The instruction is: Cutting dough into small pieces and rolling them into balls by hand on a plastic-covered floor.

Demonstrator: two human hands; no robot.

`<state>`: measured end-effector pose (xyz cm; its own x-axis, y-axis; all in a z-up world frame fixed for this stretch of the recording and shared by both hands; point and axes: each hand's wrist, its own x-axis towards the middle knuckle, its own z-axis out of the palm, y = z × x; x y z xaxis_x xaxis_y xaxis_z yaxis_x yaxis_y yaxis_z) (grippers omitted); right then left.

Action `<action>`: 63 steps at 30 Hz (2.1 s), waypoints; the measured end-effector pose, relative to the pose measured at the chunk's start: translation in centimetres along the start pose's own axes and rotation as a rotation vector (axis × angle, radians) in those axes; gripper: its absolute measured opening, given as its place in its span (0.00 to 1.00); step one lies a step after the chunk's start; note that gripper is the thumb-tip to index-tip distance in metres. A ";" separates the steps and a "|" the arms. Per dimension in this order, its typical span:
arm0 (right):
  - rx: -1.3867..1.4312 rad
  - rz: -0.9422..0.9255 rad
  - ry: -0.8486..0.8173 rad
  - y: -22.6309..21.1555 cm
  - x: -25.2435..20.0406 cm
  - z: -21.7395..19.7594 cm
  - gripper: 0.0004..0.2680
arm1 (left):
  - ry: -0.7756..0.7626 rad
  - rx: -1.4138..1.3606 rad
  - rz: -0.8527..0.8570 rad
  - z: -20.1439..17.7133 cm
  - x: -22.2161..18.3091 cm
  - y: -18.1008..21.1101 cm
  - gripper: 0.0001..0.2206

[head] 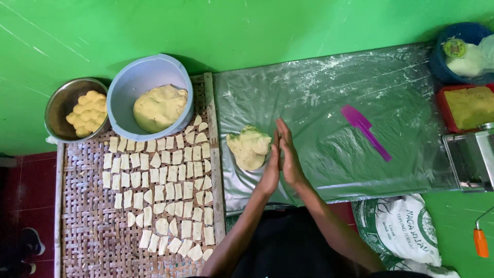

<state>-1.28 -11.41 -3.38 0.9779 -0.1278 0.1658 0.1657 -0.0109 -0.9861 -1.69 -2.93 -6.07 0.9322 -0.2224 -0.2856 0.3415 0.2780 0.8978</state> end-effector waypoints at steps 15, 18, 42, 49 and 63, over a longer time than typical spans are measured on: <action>-0.067 0.011 0.020 0.4 -0.4 -0.4 0.22 | -0.012 -0.259 -0.113 0.6 1.4 -3.3 0.21; 0.085 0.022 0.176 -2.8 -0.4 0.5 0.22 | -0.005 -0.315 -0.138 0.5 1.7 -3.9 0.21; -0.379 -0.191 0.002 -2.7 -1.6 -3.2 0.13 | 0.011 -0.173 -0.069 -2.4 -0.9 1.8 0.18; -0.318 -0.235 -0.036 -3.9 -1.8 -2.8 0.12 | 0.044 -0.090 0.040 -2.1 -1.3 2.4 0.19; -0.330 -0.300 -0.186 -2.2 -1.9 -4.3 0.15 | -0.040 -0.099 0.024 -3.0 -1.8 2.5 0.26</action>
<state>-4.11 -15.45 -1.57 0.9042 0.1081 0.4131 0.4242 -0.3382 -0.8400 -2.13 0.98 -4.30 0.9351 -0.2517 -0.2493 0.3316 0.3746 0.8659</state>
